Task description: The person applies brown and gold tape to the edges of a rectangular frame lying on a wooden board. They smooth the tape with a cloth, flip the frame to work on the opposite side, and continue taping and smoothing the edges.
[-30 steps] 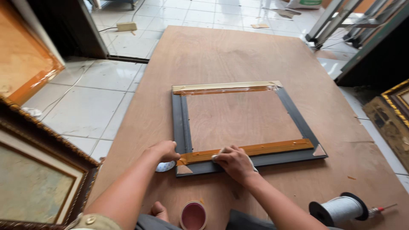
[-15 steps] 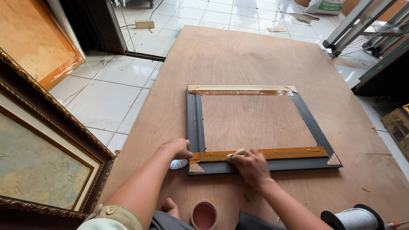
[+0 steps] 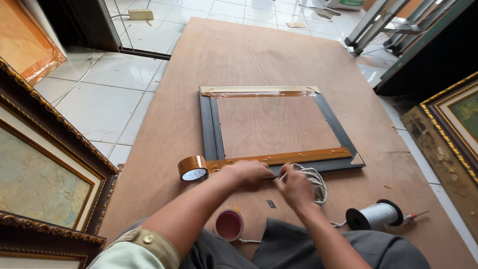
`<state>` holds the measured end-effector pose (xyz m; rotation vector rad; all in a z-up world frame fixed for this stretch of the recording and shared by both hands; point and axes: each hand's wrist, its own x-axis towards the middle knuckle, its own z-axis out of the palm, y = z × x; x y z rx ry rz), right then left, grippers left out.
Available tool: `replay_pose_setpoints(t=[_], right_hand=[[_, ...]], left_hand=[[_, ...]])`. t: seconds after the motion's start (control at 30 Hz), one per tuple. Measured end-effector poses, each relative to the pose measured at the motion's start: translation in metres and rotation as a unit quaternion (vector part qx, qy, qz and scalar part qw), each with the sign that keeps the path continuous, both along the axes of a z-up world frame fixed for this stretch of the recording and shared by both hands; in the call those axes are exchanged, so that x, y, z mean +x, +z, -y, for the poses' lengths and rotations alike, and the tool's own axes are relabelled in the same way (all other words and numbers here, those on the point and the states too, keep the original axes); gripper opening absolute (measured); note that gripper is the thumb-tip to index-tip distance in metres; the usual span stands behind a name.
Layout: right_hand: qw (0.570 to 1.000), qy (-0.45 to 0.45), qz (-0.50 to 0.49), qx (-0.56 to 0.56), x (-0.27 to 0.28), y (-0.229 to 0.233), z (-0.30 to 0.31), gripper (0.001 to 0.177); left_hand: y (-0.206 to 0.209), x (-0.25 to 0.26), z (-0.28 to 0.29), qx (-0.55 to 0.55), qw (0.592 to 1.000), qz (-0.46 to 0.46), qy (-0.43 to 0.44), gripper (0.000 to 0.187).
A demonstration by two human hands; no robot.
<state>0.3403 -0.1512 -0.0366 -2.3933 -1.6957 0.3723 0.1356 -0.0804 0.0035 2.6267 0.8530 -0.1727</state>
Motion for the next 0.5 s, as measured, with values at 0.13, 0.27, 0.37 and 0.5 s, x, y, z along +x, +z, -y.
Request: replay_pose_setpoints(t=[0.13,0.27,0.37,0.5], right_hand=[[0.991,0.002,-0.028,-0.131,-0.008,-0.023,0.024,0.054],[0.988,-0.058,-0.043,-0.135,-0.008,-0.035,0.031,0.040],[0.987,-0.065,-0.062,-0.133,-0.013,-0.026,0.035,0.031],[0.987,-0.057,-0.083,-0.127,-0.017,-0.028,0.037,0.025]], left_hand=[[-0.026,0.014,0.020,0.043,0.995,-0.042,-0.076,0.048],[-0.030,-0.005,0.003,0.075,0.993,-0.077,-0.053,0.051],[-0.020,-0.022,-0.011,0.057,0.996,-0.066,-0.006,0.050],[0.013,-0.059,-0.035,0.005,0.992,-0.069,0.102,0.054]])
